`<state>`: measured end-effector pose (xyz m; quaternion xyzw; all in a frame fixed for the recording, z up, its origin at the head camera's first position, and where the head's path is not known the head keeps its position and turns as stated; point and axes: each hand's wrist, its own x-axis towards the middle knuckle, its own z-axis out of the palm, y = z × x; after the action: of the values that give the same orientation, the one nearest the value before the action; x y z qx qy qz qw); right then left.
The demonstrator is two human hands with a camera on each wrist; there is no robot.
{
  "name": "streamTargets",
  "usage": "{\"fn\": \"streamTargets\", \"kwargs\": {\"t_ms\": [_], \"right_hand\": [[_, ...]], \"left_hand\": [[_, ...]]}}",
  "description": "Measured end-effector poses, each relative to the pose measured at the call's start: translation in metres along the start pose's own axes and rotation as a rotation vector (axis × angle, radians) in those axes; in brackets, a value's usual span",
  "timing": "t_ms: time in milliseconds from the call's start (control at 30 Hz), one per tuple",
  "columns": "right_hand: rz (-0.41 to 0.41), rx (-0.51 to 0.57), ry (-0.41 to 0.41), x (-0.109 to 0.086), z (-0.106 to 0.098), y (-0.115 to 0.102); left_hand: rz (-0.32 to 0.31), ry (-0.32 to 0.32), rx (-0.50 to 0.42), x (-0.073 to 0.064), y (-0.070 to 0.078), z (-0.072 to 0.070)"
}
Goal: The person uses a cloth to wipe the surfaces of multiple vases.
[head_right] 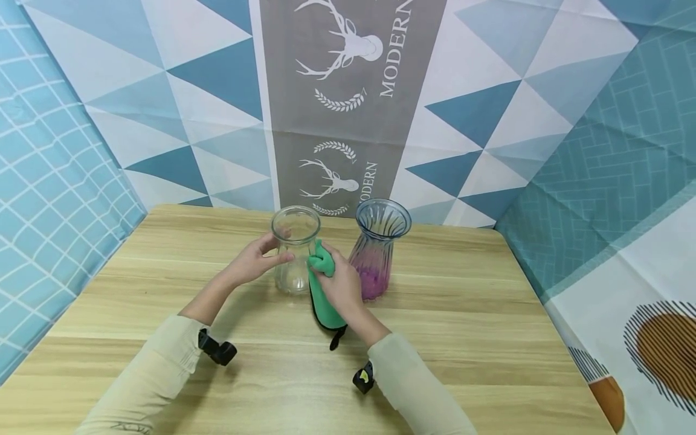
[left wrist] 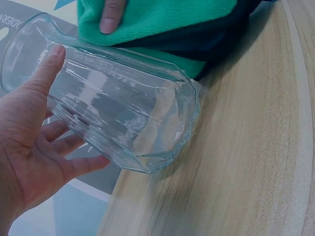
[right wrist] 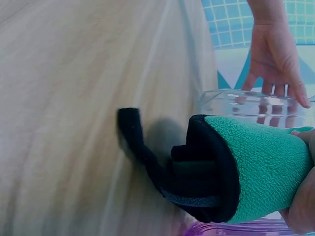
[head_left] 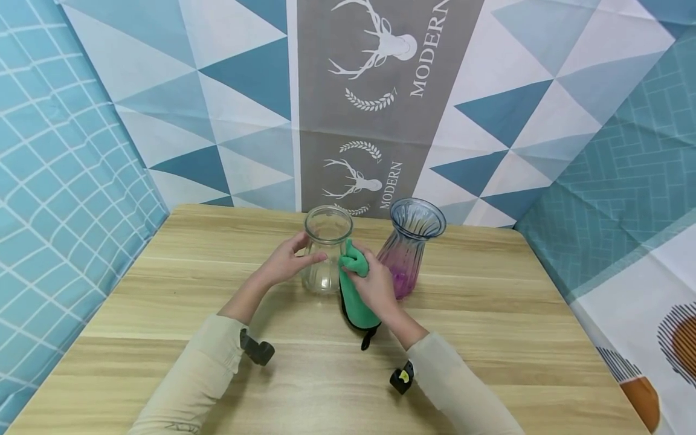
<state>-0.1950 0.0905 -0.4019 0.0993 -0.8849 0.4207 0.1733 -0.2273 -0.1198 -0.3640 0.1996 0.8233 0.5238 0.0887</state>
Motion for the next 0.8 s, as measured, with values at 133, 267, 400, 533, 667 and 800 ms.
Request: {"fn": "streamTargets", "kwargs": {"t_ms": [133, 267, 400, 533, 667, 800], "right_hand": [[0.02, -0.043, -0.014, -0.003, 0.002, 0.002], [0.029, -0.047, -0.022, -0.005, 0.002, 0.004], [0.026, -0.019, -0.018, -0.005, 0.0, 0.005], [0.007, 0.029, 0.007, -0.002, -0.003, 0.005], [-0.018, 0.084, 0.042, 0.002, -0.008, 0.001], [-0.045, 0.111, 0.053, 0.007, -0.013, -0.003]], "left_hand": [[0.01, -0.001, -0.007, 0.0, -0.001, 0.0], [0.013, -0.004, -0.01, 0.0, -0.001, 0.0], [0.013, -0.006, -0.004, 0.0, 0.001, 0.0], [0.018, -0.011, -0.005, 0.0, 0.0, 0.0], [0.013, -0.017, -0.005, 0.001, 0.0, -0.001], [0.005, -0.021, 0.0, 0.001, -0.001, -0.001]]}}
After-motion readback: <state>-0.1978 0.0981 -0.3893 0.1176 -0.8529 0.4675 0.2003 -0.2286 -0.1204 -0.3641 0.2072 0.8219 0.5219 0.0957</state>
